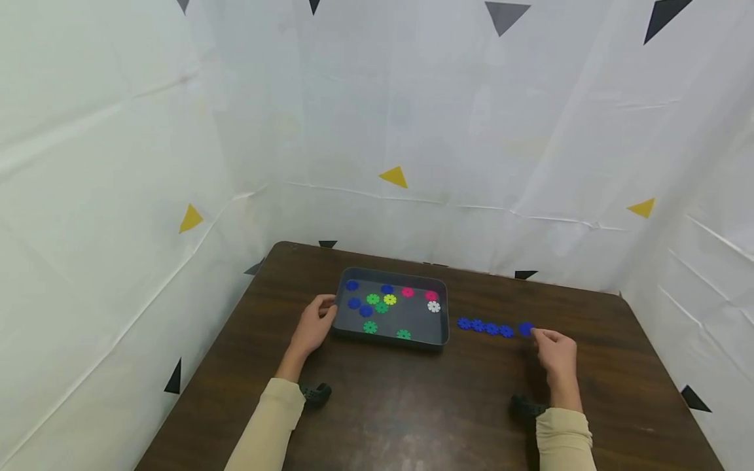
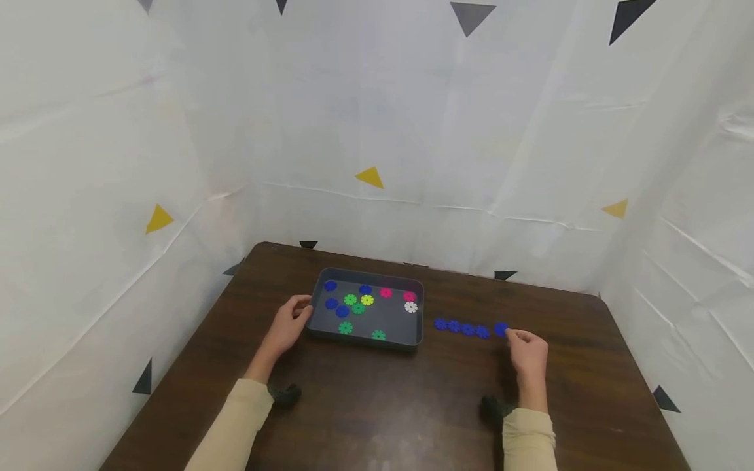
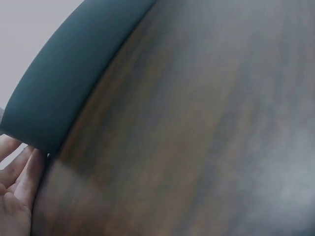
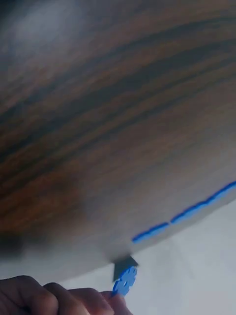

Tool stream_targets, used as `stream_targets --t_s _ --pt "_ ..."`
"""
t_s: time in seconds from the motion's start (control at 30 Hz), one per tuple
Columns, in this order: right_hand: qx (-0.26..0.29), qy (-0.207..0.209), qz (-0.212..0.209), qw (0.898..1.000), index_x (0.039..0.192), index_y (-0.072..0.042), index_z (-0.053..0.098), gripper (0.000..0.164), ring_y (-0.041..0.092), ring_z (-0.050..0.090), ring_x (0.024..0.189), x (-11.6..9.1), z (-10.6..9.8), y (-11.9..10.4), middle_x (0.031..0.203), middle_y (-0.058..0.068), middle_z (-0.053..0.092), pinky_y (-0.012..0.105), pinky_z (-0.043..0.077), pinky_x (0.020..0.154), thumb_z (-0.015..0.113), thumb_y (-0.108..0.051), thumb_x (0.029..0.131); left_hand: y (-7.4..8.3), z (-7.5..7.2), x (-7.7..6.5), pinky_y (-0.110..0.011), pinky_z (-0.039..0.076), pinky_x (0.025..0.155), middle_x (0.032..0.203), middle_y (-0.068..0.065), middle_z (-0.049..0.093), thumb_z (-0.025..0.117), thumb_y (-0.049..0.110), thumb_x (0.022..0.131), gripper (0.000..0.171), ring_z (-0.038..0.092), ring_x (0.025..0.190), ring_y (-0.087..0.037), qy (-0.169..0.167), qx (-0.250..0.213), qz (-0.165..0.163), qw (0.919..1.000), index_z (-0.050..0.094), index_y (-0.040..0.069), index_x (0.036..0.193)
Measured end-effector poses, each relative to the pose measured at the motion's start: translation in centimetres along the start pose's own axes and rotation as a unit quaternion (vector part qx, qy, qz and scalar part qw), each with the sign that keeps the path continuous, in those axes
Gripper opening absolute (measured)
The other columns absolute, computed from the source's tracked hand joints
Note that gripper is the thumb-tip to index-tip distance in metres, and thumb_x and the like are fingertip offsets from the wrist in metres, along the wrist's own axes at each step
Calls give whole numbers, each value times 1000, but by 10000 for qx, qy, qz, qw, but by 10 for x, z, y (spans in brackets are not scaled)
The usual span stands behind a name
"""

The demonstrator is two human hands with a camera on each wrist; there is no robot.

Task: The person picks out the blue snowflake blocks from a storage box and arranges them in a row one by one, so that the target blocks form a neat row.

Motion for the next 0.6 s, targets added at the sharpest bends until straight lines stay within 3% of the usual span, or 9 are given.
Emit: stream_targets --t_s 0.1,0.2,0.37,0.6 --pt "321 -168 290 9989 99 1 74 29 7 47 54 9 0 6 67 -10 60 26 41 52 68 -26 105 0 -2 0 -59 52 111 153 -14 61 56 33 114 43 60 140 -35 -26 36 3 10000 56 13 153" --pt "370 -301 447 9979 86 -5 74 27 6 45 51 11 -1 8 64 -10 58 26 40 50 69 -24 104 0 -3 0 -60 51 111 153 -14 60 56 33 114 44 59 141 -35 -62 30 11 10000 55 13 153" --pt "158 -496 519 9973 90 -2 76 26 6 50 55 11 0 4 66 -10 61 25 44 53 69 -23 104 -2 -2 -2 -60 51 112 153 -12 61 55 35 114 44 59 141 -33 -32 13 -83 10000 56 15 153" --pt "84 -408 554 9976 87 -5 77 25 6 52 55 16 0 6 65 -9 62 24 46 52 70 -22 103 -1 -2 0 -60 51 112 153 -13 61 56 36 114 45 59 140 -35 -17 -36 -40 10000 56 14 153"
Point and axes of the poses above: each hand's wrist, its own x-axis towards the middle knuckle, its own z-axis out of the palm, y = z × x, the point moved 3 cm from there along x, towards the middle knuckle
